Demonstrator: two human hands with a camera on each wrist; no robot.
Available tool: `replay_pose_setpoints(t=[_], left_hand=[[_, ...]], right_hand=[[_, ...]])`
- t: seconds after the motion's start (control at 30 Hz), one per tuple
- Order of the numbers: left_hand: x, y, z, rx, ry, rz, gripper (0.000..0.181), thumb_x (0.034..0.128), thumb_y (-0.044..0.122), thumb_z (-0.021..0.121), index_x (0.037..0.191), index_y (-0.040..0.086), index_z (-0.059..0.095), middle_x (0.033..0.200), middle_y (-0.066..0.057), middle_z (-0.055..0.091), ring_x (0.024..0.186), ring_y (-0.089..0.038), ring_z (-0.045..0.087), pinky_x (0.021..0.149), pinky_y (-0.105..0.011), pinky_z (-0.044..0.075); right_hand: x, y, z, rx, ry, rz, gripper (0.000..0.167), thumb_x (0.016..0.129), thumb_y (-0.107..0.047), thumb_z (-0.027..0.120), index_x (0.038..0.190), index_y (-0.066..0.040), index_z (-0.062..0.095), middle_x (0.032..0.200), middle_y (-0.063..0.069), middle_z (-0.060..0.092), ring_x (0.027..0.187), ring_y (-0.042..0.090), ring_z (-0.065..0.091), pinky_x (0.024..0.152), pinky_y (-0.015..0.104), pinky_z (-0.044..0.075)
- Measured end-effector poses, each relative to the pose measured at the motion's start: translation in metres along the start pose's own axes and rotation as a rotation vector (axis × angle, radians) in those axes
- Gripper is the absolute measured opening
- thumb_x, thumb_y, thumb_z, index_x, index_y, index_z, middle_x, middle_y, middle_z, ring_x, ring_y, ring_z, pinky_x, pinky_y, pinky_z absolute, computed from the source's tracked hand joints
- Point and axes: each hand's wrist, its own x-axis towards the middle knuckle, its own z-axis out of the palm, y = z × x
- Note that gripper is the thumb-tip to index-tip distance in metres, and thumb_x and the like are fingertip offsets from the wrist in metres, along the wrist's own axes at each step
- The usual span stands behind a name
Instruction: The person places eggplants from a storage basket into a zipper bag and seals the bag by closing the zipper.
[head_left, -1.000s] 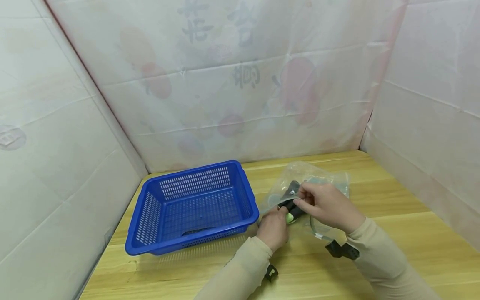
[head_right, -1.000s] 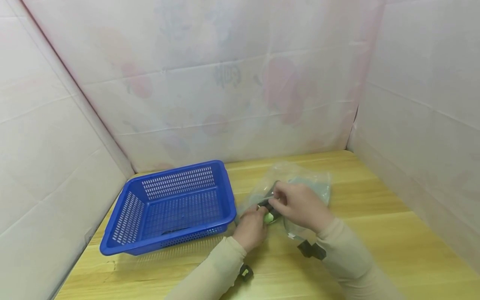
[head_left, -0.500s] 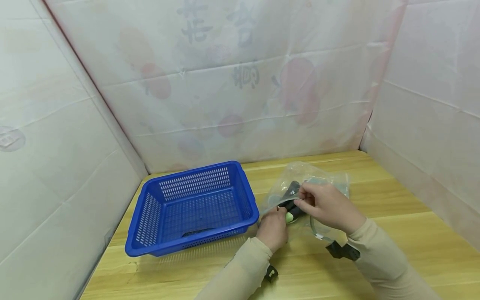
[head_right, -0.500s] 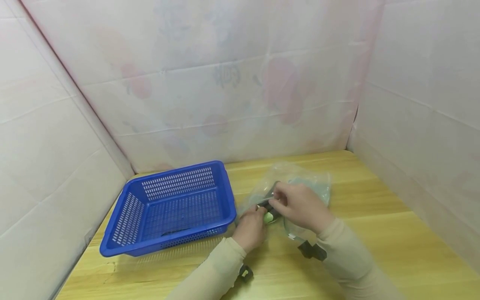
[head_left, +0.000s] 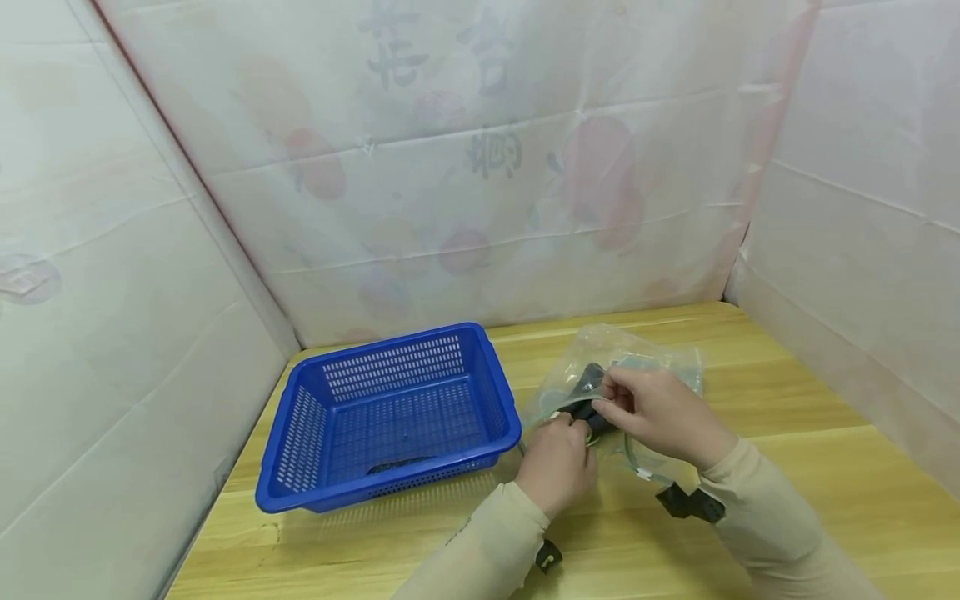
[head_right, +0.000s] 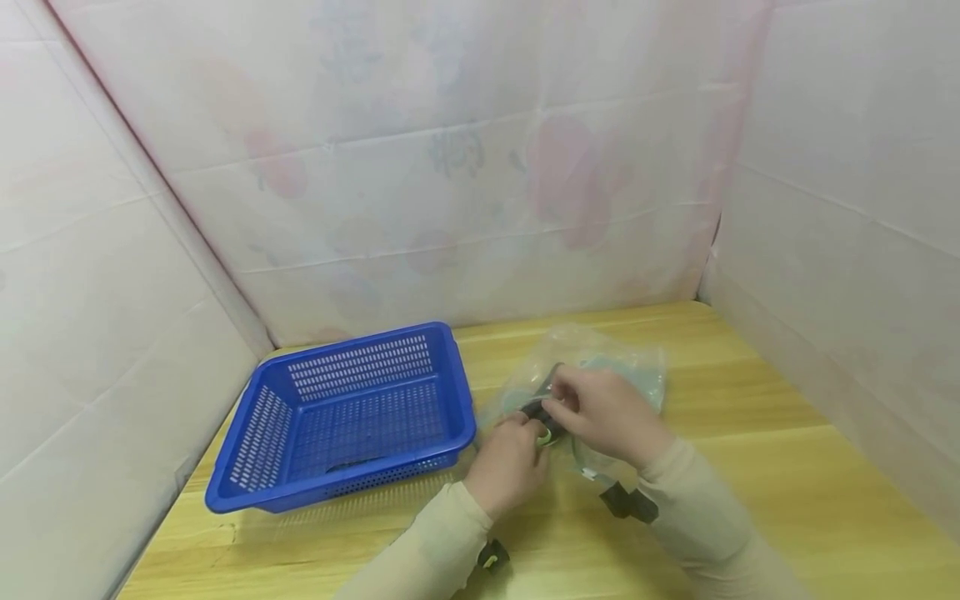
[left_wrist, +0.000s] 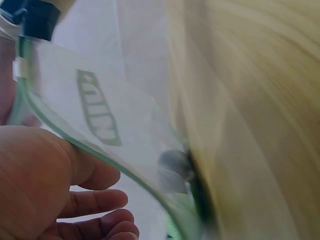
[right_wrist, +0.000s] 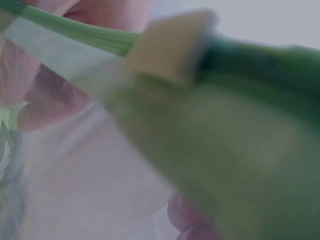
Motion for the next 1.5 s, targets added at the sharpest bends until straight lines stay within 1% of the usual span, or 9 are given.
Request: replay_pose_setpoints(t=[0.17, 0.37, 0.57, 0.67, 0.83, 0.93, 1.2, 1.37, 1.5], left_hand=[[-0.003, 0.008, -0.013, -0.036, 0.003, 0.007, 0.006, 0.0829, 0.019, 0.069, 0.082, 0.014, 0.067, 0.077, 0.003, 0.057, 0.066, -0.009, 0.055, 0.061, -0.022, 0.046], [-0.006, 0.010, -0.024, -0.059, 0.025, 0.046, 0.008, 0.0856, 0.019, 0.069, 0.087, 0.012, 0.070, 0.080, 0.003, 0.060, 0.071, -0.008, 0.056, 0.066, -0.021, 0.048], [-0.009, 0.008, -0.030, -0.074, 0.068, 0.051, 0.011, 0.0875, 0.021, 0.068, 0.091, 0.011, 0.072, 0.083, 0.003, 0.062, 0.071, -0.007, 0.057, 0.062, -0.017, 0.047], [-0.009, 0.007, -0.035, -0.083, 0.078, 0.049, 0.012, 0.0880, 0.021, 0.067, 0.092, 0.011, 0.072, 0.083, 0.002, 0.063, 0.070, -0.007, 0.058, 0.060, -0.016, 0.046], [-0.009, 0.006, -0.041, -0.131, 0.082, 0.036, 0.011, 0.0890, 0.019, 0.066, 0.093, 0.011, 0.072, 0.084, 0.002, 0.064, 0.067, -0.004, 0.057, 0.055, -0.013, 0.043], [-0.008, 0.005, -0.044, -0.150, 0.100, 0.033, 0.011, 0.0892, 0.018, 0.065, 0.093, 0.010, 0.072, 0.085, 0.001, 0.065, 0.065, -0.004, 0.057, 0.054, -0.013, 0.043], [-0.007, -0.001, -0.052, -0.151, 0.131, 0.018, 0.013, 0.0893, 0.020, 0.066, 0.092, 0.010, 0.072, 0.089, 0.001, 0.066, 0.071, -0.006, 0.059, 0.062, -0.018, 0.048], [-0.007, -0.002, -0.057, -0.137, 0.161, 0.033, 0.012, 0.0891, 0.021, 0.066, 0.090, 0.010, 0.073, 0.088, 0.002, 0.066, 0.070, -0.006, 0.058, 0.060, -0.018, 0.047], [-0.008, -0.004, -0.059, -0.131, 0.167, 0.035, 0.013, 0.0895, 0.022, 0.065, 0.090, 0.011, 0.073, 0.088, 0.002, 0.067, 0.069, -0.005, 0.058, 0.058, -0.018, 0.047]], right_hand=[[-0.001, 0.001, -0.001, 0.000, 0.000, -0.004, 0.022, 0.085, -0.012, 0.072, 0.080, -0.023, 0.055, 0.062, -0.018, 0.045, 0.050, -0.003, 0.038, 0.047, 0.020, 0.038], [-0.003, 0.000, -0.001, 0.004, 0.001, -0.009, 0.023, 0.084, -0.010, 0.072, 0.079, -0.023, 0.054, 0.061, -0.018, 0.044, 0.049, -0.003, 0.037, 0.046, 0.019, 0.037], [-0.003, 0.000, -0.002, -0.006, 0.005, -0.011, 0.023, 0.084, -0.010, 0.073, 0.079, -0.022, 0.054, 0.061, -0.018, 0.044, 0.049, -0.003, 0.037, 0.047, 0.019, 0.037], [-0.003, 0.000, -0.002, -0.006, 0.006, -0.012, 0.022, 0.084, -0.010, 0.073, 0.079, -0.022, 0.054, 0.062, -0.018, 0.044, 0.050, -0.003, 0.037, 0.047, 0.019, 0.037], [-0.003, 0.001, -0.002, -0.002, 0.003, -0.009, 0.022, 0.084, -0.009, 0.072, 0.079, -0.021, 0.054, 0.062, -0.018, 0.044, 0.050, -0.003, 0.038, 0.047, 0.019, 0.038], [-0.003, 0.001, -0.003, 0.001, 0.000, -0.005, 0.022, 0.084, -0.009, 0.072, 0.078, -0.021, 0.054, 0.062, -0.017, 0.044, 0.050, -0.003, 0.038, 0.047, 0.020, 0.038], [0.000, 0.001, -0.005, -0.006, -0.002, -0.010, 0.022, 0.085, -0.010, 0.072, 0.079, -0.021, 0.054, 0.062, -0.017, 0.044, 0.050, -0.003, 0.038, 0.047, 0.020, 0.038], [0.001, -0.001, -0.006, -0.001, 0.000, -0.010, 0.022, 0.084, -0.010, 0.072, 0.079, -0.021, 0.054, 0.062, -0.017, 0.044, 0.050, -0.002, 0.038, 0.047, 0.020, 0.038], [0.001, -0.001, -0.006, -0.002, 0.004, -0.011, 0.023, 0.084, -0.010, 0.073, 0.078, -0.021, 0.054, 0.062, -0.017, 0.044, 0.050, -0.002, 0.038, 0.047, 0.020, 0.038]])
